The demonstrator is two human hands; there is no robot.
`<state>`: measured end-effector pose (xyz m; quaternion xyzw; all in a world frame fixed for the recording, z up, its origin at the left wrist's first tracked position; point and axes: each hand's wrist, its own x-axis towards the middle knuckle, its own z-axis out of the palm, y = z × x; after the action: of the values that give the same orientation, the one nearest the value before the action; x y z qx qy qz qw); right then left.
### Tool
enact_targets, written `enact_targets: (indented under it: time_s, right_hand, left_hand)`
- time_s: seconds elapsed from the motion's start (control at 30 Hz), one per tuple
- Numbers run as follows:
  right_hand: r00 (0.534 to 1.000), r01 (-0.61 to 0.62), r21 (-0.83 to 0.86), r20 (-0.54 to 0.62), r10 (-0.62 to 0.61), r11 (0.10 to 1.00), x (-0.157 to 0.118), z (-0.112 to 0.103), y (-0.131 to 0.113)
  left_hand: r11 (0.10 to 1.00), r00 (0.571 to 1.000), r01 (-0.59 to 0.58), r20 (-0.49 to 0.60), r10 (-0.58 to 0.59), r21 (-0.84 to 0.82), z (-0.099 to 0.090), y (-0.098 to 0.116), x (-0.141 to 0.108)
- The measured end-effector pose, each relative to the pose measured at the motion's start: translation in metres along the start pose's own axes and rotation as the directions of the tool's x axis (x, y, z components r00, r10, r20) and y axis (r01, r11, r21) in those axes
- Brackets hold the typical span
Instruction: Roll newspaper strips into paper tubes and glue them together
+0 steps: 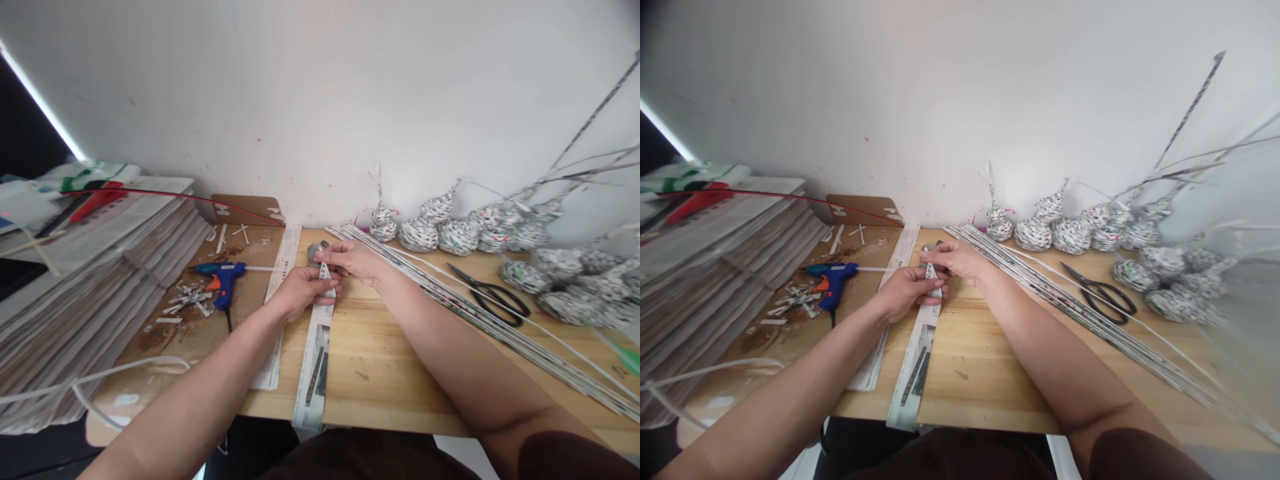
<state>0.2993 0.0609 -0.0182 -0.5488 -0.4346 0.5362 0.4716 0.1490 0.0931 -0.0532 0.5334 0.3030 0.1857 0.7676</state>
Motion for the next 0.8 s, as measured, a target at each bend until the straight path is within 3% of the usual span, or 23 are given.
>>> enact_targets:
  time_s: [0.1,0.27,0.47,0.67,0.8]
  right_hand:
    - [0.997,0.001,-0.012,0.083,0.000,1.000,0.000,-0.004,0.001]
    - [0.999,0.000,0.057,-0.053,0.003,0.998,0.001,0.001,0.003]
    - [0.994,-0.019,0.082,-0.106,0.027,0.996,0.001,0.006,0.002]
    - [0.990,-0.012,-0.036,0.143,0.017,0.999,-0.002,-0.006,0.000]
    - [0.998,-0.030,0.021,0.062,0.029,0.999,0.000,-0.005,0.001]
  left_hand:
    - [1.000,1.000,-0.030,0.000,0.030,0.001,-0.002,-0.002,0.002]
    - [0.995,0.997,-0.074,-0.011,0.075,0.071,0.003,0.000,-0.002]
    - [0.990,0.996,-0.088,0.018,0.086,0.113,0.007,0.004,-0.005]
    - [0.996,0.996,-0.076,0.055,0.074,0.046,0.002,0.004,-0.004]
    - [0.995,0.996,-0.072,0.053,0.068,0.073,0.003,0.001,-0.004]
